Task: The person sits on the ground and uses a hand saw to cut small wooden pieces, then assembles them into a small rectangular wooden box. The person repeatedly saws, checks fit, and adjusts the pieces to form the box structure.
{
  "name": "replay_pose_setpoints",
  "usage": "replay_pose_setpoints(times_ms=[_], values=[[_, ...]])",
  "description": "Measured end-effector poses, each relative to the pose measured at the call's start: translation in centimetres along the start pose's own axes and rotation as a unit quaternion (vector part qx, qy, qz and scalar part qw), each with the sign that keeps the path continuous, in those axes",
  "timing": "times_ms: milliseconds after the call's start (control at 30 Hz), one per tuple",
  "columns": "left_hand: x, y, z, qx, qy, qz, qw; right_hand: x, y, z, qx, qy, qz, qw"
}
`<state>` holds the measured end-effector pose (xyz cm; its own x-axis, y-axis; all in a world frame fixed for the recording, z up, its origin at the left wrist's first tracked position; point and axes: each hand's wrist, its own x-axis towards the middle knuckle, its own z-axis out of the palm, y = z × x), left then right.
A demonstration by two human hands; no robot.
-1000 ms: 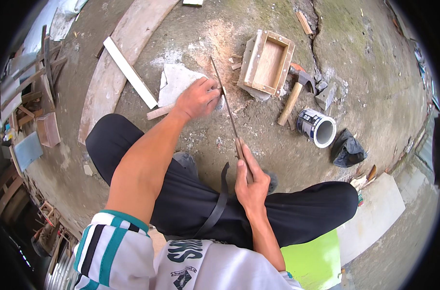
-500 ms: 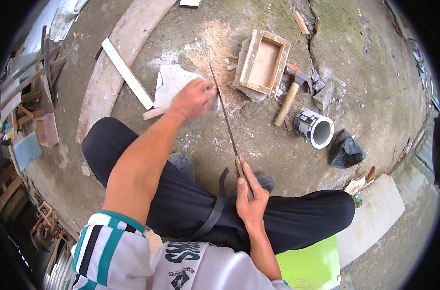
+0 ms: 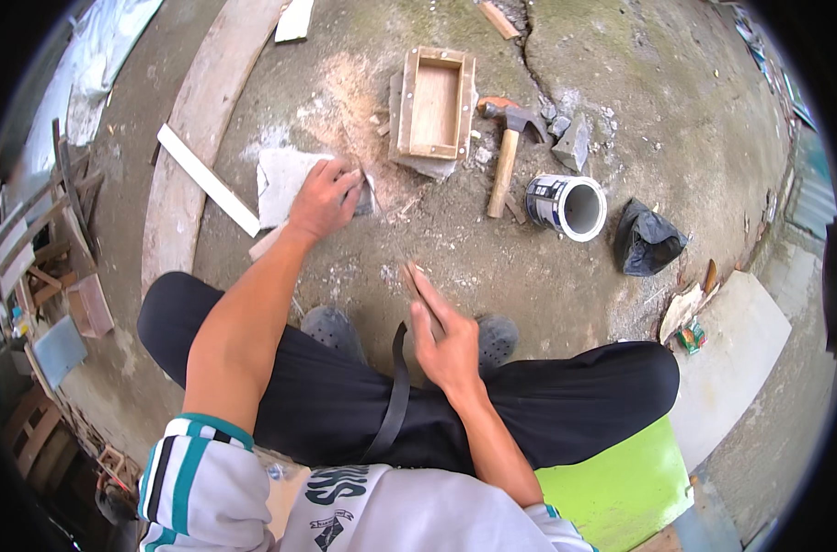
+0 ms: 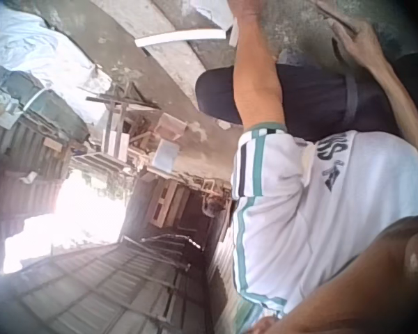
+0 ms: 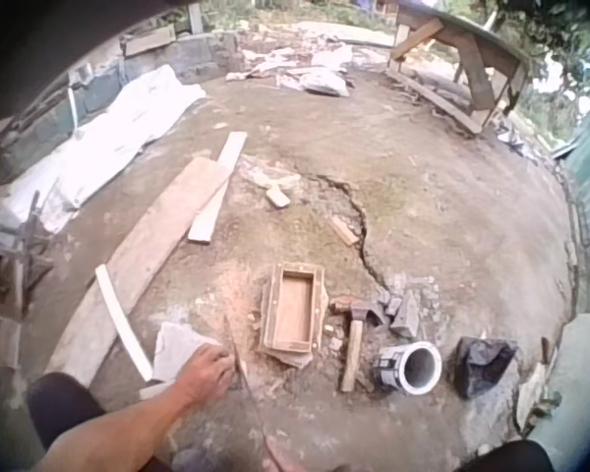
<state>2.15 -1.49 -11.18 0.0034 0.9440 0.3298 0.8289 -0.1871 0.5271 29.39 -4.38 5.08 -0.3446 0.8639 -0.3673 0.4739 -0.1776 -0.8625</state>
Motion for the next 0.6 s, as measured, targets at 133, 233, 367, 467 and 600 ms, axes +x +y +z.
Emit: replay_pose_setpoints(times_ms=[133, 233, 367, 467, 600], values=[[0.1, 0.4, -0.3, 0.02, 0.008, -0.005, 1.0, -3.2, 0.1, -2.8, -0.009, 0.039, -0.031, 0.999], [0.2, 0.4, -0.5, 0.021, 0.005, -0.001, 1.0, -2.7, 0.3, -3.8, -0.009, 0.052, -0.042, 0.998], [0.6, 0.9, -0.5, 0.022, 0.026, -0.052, 0.998, -2.0, 0.6, -4.2, 0.005, 0.047, -0.027, 0.998], [1.2, 1.0, -1.5, -0.019, 0.05, -0.14, 0.989, -2.7, 0.4, -3.4, 0.008, 0.056, -0.034, 0.998], [4.5, 4.3, -3.7, -0.244, 0.032, -0.339, 0.908, -3.7, 0.1, -3.0, 0.035, 0.074, -0.03, 0.996]])
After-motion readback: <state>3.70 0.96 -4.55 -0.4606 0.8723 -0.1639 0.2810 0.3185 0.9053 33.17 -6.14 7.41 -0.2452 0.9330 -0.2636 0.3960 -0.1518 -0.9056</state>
